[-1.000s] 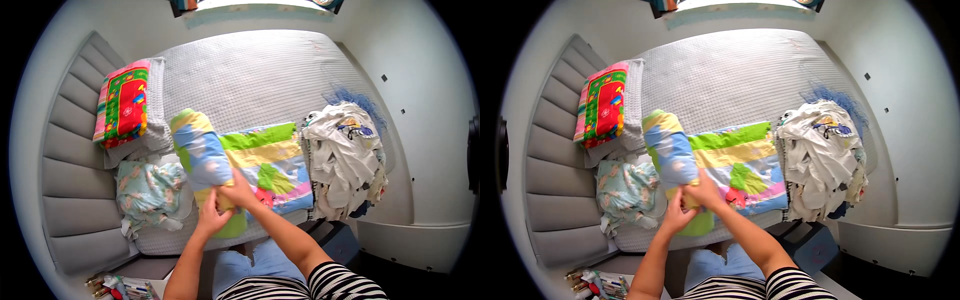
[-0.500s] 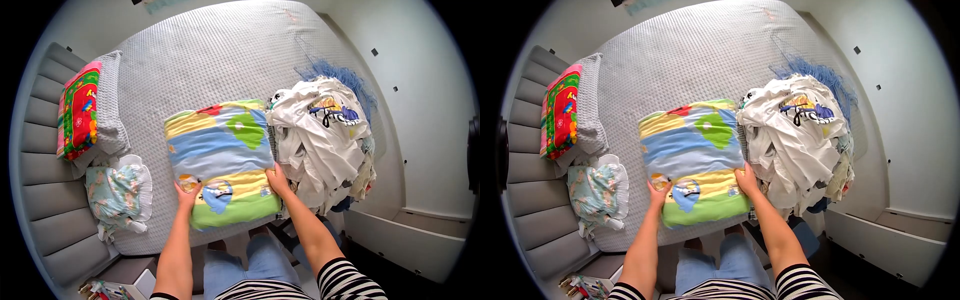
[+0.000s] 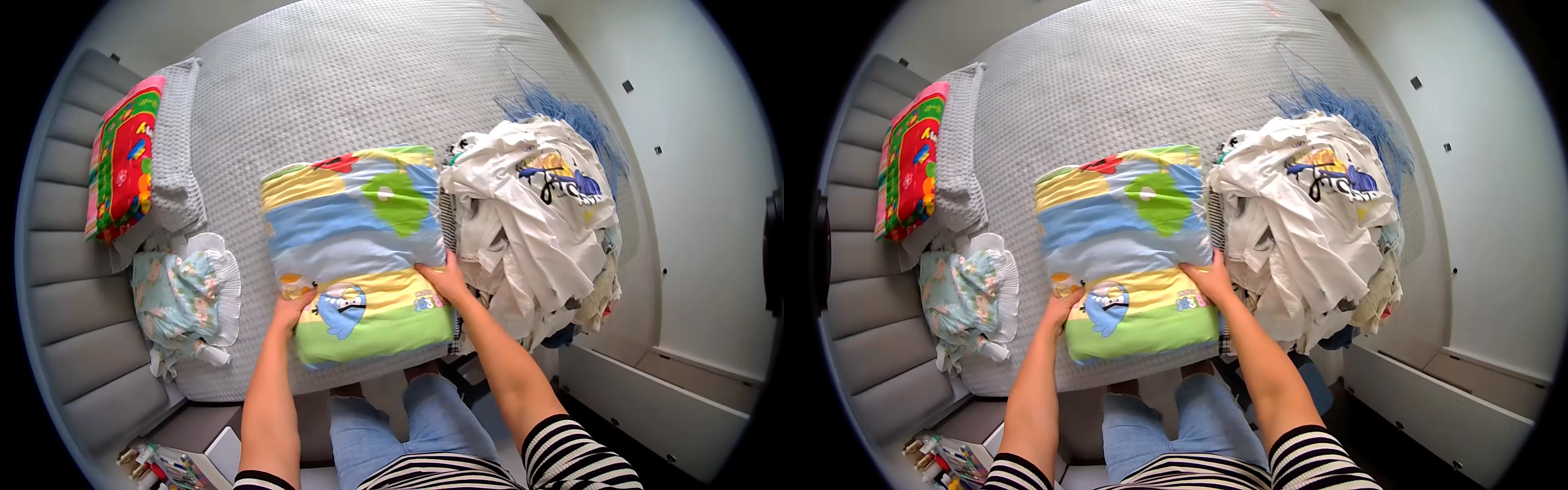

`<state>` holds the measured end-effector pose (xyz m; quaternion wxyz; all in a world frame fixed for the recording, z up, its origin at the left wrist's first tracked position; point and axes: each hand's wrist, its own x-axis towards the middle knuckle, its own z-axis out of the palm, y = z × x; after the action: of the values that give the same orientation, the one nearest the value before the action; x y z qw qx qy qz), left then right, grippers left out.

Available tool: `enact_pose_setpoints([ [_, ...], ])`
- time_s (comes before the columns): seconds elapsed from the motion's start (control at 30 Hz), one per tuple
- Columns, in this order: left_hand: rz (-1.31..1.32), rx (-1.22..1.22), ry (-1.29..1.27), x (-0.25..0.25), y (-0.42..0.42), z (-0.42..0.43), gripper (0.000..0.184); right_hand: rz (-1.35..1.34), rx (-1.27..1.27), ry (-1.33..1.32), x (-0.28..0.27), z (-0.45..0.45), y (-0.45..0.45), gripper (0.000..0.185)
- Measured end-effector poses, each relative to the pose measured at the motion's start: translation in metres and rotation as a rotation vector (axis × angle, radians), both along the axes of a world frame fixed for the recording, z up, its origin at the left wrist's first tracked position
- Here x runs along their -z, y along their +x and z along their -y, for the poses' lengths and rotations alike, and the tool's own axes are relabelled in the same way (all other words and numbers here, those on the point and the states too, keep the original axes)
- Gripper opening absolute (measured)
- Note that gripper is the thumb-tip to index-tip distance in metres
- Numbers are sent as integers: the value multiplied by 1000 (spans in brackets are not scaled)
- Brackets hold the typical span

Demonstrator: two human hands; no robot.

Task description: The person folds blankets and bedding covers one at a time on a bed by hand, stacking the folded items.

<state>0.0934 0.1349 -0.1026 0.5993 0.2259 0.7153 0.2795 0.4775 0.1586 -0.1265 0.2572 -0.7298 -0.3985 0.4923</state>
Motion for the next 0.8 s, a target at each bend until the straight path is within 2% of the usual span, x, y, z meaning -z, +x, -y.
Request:
enact_pose_setpoints([
  [0.03, 103, 2, -76, -8, -3, -2, 57, -74, 20, -56, -10, -5, -3, 91],
  [0.07, 81, 2, -83, -8, -4, -2, 38, -253, 108, -228, -23, -8, -4, 72],
  [0.1, -25, 6, -141, -28, 1, -4, 40, -441, 76, -254, -54, -10, -6, 65],
  [0.17, -219, 57, -29, -4, -9, 8, 44, -414, 59, -262, -52, -13, -7, 60],
  [0.27, -137, 23, 115, -33, -10, 18, 54, -221, 85, -258, -66, -12, -26, 56],
  [0.3, -144, -15, 157, -30, -17, 24, 57, -175, -15, -34, -46, -5, -31, 56],
  [0.37, -166, -88, 227, -11, -39, 33, 61, -66, -55, 34, -29, -2, -52, 56],
  [0.4, -163, -104, 234, -26, -50, 33, 63, -202, -15, -181, -66, -5, -72, 66],
  [0.5, -156, -116, 323, -40, -96, 34, 57, -108, -1, 40, 24, 12, -105, 78],
  [0.53, -191, -93, 283, -47, -110, 33, 57, -188, 11, -10, 13, 14, -122, 85],
  [0.63, -96, 7, 225, -10, -157, 42, 60, -187, 92, -13, -12, 16, -167, 75],
  [0.67, -146, 5, 220, -2, -163, 46, 67, -236, 56, -43, -23, 15, -173, 71],
  [0.77, -524, 79, 281, -17, -166, 55, 74, -325, -29, -50, -63, 9, -180, 57],
  [0.8, -522, 62, 367, -32, -164, 56, 77, -323, -22, -15, -78, 9, -186, 52],
])
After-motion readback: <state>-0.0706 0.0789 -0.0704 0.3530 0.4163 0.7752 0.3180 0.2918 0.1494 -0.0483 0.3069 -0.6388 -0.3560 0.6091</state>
